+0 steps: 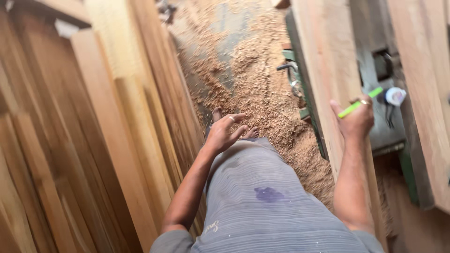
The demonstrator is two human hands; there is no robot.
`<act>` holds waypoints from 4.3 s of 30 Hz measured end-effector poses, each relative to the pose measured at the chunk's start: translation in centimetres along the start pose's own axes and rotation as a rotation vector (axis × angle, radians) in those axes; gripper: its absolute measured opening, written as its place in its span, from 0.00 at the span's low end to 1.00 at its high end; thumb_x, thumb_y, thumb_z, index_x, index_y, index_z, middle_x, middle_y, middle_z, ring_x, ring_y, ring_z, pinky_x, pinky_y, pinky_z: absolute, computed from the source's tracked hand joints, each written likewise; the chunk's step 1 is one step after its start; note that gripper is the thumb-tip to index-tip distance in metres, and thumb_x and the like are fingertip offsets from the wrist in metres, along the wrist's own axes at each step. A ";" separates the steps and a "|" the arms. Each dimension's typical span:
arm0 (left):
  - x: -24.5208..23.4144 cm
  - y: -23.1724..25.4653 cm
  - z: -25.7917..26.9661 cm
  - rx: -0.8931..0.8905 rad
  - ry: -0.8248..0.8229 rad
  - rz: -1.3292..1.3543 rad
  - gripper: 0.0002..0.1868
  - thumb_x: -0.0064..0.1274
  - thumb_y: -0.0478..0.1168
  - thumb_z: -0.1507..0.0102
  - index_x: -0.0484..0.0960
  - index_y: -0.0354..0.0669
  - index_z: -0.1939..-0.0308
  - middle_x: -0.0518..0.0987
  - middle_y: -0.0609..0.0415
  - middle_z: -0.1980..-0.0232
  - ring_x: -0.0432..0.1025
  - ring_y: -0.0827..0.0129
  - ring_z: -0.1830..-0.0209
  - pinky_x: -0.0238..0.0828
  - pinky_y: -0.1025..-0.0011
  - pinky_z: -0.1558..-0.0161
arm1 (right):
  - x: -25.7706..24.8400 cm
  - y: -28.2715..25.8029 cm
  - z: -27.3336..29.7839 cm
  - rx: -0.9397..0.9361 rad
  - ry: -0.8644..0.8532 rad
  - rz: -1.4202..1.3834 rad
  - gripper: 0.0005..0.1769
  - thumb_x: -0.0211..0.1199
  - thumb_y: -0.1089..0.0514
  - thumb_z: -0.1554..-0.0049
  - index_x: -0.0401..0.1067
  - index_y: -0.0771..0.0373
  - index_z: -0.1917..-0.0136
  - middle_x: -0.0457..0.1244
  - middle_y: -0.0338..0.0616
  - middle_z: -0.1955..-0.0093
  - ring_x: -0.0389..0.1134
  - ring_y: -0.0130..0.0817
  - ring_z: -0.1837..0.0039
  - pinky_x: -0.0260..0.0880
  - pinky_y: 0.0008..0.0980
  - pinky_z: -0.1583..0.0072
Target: The person uses a try square and a green pencil to mark straight lines on wooden planks. They repeatedly position the square on the wood and draw lines along its edge, moving between different planks in a workshop setting.
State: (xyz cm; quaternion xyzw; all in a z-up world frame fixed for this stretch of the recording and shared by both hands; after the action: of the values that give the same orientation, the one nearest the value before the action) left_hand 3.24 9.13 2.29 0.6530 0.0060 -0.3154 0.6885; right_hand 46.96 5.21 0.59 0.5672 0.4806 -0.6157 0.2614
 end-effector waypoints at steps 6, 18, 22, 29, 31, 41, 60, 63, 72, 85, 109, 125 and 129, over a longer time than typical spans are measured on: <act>0.0 1.3 -2.8 0.082 -0.076 -0.071 0.21 0.61 0.48 0.35 0.81 0.42 0.41 0.84 0.46 0.47 0.80 0.59 0.47 0.77 0.62 0.45 | -1.0 -1.4 -0.3 -0.024 -0.026 -0.011 0.38 0.83 0.36 0.49 0.66 0.62 0.44 0.66 0.53 0.47 0.70 0.50 0.47 0.71 0.47 0.47; 2.0 2.4 -3.5 0.226 -0.176 -0.021 0.19 0.60 0.43 0.35 0.81 0.40 0.42 0.84 0.46 0.46 0.81 0.59 0.47 0.78 0.63 0.46 | -1.7 -0.3 -1.0 0.030 -0.106 -0.120 0.37 0.81 0.33 0.47 0.65 0.58 0.46 0.66 0.47 0.55 0.70 0.43 0.53 0.71 0.43 0.50; 2.2 1.7 -3.4 0.211 -0.198 -0.016 0.19 0.60 0.43 0.34 0.81 0.40 0.41 0.84 0.46 0.47 0.81 0.59 0.47 0.79 0.64 0.46 | -2.1 -0.1 -1.2 0.050 -0.147 -0.185 0.36 0.82 0.34 0.47 0.65 0.58 0.45 0.65 0.45 0.55 0.70 0.41 0.52 0.70 0.42 0.49; 1.7 0.5 -4.1 0.206 -0.171 0.005 0.21 0.60 0.46 0.34 0.80 0.41 0.40 0.84 0.46 0.45 0.81 0.59 0.46 0.78 0.63 0.44 | -2.4 0.2 -1.3 0.121 -0.189 -0.309 0.35 0.83 0.38 0.47 0.64 0.59 0.45 0.65 0.43 0.52 0.67 0.37 0.49 0.70 0.40 0.47; 1.3 0.3 -4.2 0.196 -0.167 0.016 0.21 0.60 0.47 0.34 0.80 0.41 0.40 0.84 0.46 0.45 0.80 0.59 0.46 0.78 0.62 0.45 | -2.5 0.2 -1.3 0.092 -0.168 -0.308 0.35 0.84 0.40 0.47 0.64 0.60 0.45 0.65 0.44 0.50 0.67 0.37 0.47 0.70 0.40 0.45; -0.9 -0.6 -4.6 0.162 -0.158 0.103 0.21 0.60 0.47 0.34 0.81 0.41 0.41 0.84 0.46 0.46 0.80 0.58 0.46 0.77 0.63 0.45 | -1.3 -0.4 -0.2 -0.033 -0.040 0.031 0.37 0.84 0.38 0.46 0.65 0.61 0.43 0.66 0.48 0.50 0.70 0.50 0.48 0.69 0.49 0.46; -6.7 -8.0 -7.8 0.055 -0.131 0.102 0.21 0.60 0.46 0.34 0.81 0.42 0.40 0.84 0.46 0.46 0.80 0.60 0.47 0.78 0.63 0.46 | -0.6 1.8 -0.2 0.106 -0.133 0.038 0.51 0.84 0.41 0.49 0.56 0.64 0.28 0.63 0.56 0.43 0.66 0.57 0.42 0.68 0.53 0.42; -7.1 -8.5 -7.3 0.001 -0.092 0.177 0.21 0.59 0.46 0.35 0.81 0.43 0.40 0.84 0.47 0.46 0.80 0.61 0.46 0.78 0.63 0.47 | -1.0 1.4 0.3 0.031 -0.092 0.032 0.43 0.84 0.42 0.47 0.57 0.64 0.38 0.63 0.56 0.43 0.68 0.56 0.42 0.69 0.52 0.40; -6.5 -6.5 -7.9 0.035 -0.135 0.186 0.21 0.60 0.47 0.35 0.81 0.44 0.39 0.85 0.49 0.46 0.81 0.64 0.46 0.76 0.64 0.43 | -0.8 1.4 0.2 0.079 -0.108 -0.033 0.43 0.83 0.42 0.48 0.56 0.63 0.39 0.64 0.54 0.42 0.69 0.53 0.41 0.69 0.50 0.39; -9.9 -7.5 -4.9 -0.135 0.036 0.535 0.19 0.58 0.41 0.33 0.81 0.38 0.40 0.86 0.47 0.46 0.81 0.65 0.45 0.78 0.68 0.42 | -0.9 1.4 -0.1 0.129 -0.121 -0.033 0.44 0.85 0.42 0.48 0.56 0.63 0.38 0.64 0.52 0.44 0.69 0.49 0.43 0.70 0.48 0.41; -5.4 -7.6 -2.3 -0.241 0.293 0.580 0.17 0.58 0.40 0.32 0.81 0.38 0.41 0.85 0.50 0.48 0.79 0.70 0.48 0.79 0.72 0.45 | -0.8 0.5 -0.4 0.008 -0.076 0.082 0.40 0.84 0.40 0.48 0.61 0.61 0.41 0.66 0.55 0.47 0.69 0.56 0.45 0.69 0.53 0.45; 6.4 -0.1 -1.4 -0.245 0.176 0.434 0.20 0.58 0.44 0.35 0.81 0.40 0.41 0.86 0.50 0.50 0.82 0.67 0.52 0.80 0.69 0.50 | -0.1 -0.2 -0.3 -0.067 -0.010 -0.082 0.36 0.81 0.40 0.45 0.64 0.62 0.40 0.66 0.54 0.45 0.68 0.56 0.44 0.68 0.51 0.43; 8.1 0.8 -1.6 -0.203 0.177 0.317 0.19 0.59 0.49 0.35 0.83 0.43 0.44 0.86 0.51 0.52 0.82 0.68 0.57 0.82 0.68 0.57 | 1.4 1.5 -0.8 -0.327 0.128 -0.300 0.33 0.82 0.47 0.41 0.63 0.64 0.40 0.62 0.57 0.37 0.64 0.57 0.32 0.65 0.52 0.31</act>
State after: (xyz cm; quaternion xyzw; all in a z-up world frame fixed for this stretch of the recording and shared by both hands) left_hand 10.74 7.04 -0.64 0.5981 -0.0043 -0.1424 0.7887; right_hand 48.32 5.63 -1.13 0.4771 0.6686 -0.5243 0.2245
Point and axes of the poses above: each hand's wrist, its own z-axis away from the middle knuckle, its own x-axis out of the palm, y = z × x, the point moved 7 cm from there along -z, towards the middle knuckle
